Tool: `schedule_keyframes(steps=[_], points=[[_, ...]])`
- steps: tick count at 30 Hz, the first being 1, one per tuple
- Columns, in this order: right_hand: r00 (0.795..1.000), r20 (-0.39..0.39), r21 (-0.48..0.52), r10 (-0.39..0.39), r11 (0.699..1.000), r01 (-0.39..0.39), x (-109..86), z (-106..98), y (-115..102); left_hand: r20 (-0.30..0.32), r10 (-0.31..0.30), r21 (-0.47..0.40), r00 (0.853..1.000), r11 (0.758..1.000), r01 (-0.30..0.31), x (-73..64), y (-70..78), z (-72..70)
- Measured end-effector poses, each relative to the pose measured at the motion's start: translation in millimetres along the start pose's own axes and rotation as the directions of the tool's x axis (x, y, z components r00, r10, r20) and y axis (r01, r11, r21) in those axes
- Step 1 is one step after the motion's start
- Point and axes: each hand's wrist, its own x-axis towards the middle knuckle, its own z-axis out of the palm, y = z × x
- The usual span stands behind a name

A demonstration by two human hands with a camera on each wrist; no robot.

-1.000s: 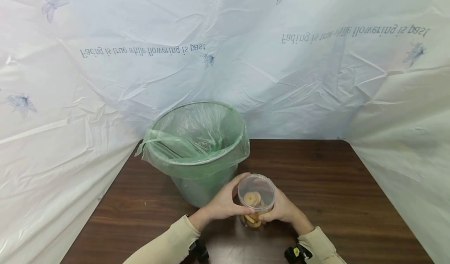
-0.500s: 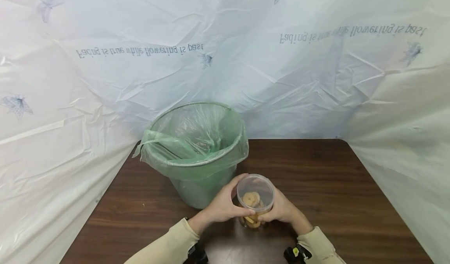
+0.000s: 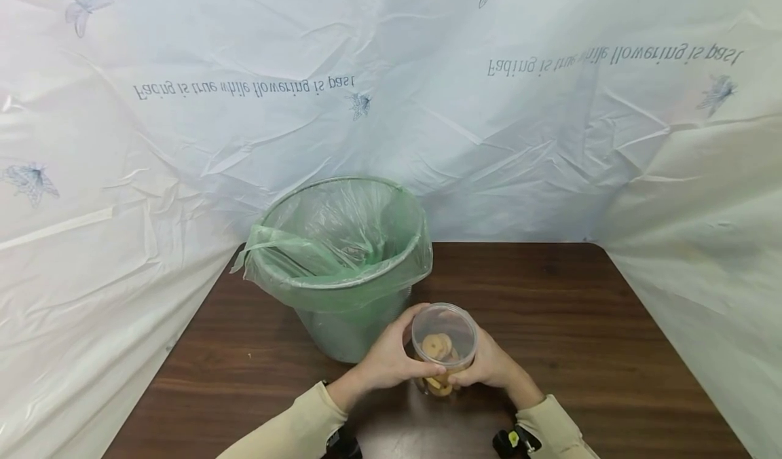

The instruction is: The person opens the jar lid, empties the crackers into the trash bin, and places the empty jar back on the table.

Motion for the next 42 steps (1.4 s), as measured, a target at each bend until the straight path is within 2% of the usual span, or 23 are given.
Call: schedule_keyframes(steps=[10,17,25,33,42], points=[[1.000,-0.014,-0.024,0.008,1.000,-0.009,-0.7,0,1,-0.041,0.066,0.020,0.997,0.998,-0.065,0.1,1.5,5.3],[1.000,0.003,0.002,-0.005,1.000,0.005,0.1,1,2,-0.061,0.019,0.019,0.998,1.000,-0.018,-5.6,5.6,6.9],[1.000,-0.007,0.011,-0.006,1.000,0.006,0.5,-1,3,-0.085,0.024,0.032,0.996,0.999,-0.022,-6.1,7.6,10.5],[1.000,-0.015,-0.034,0.019,0.999,-0.020,-0.6,0,1,-0.142,-0.019,0.083,0.990,0.996,0.031,-9.2,10.9,15.6],[1.000,-0.007,-0.024,0.022,0.999,-0.022,-0.5,0,2,-0.191,0.018,0.086,0.981,0.996,-0.002,-10.7,9.2,21.5]])
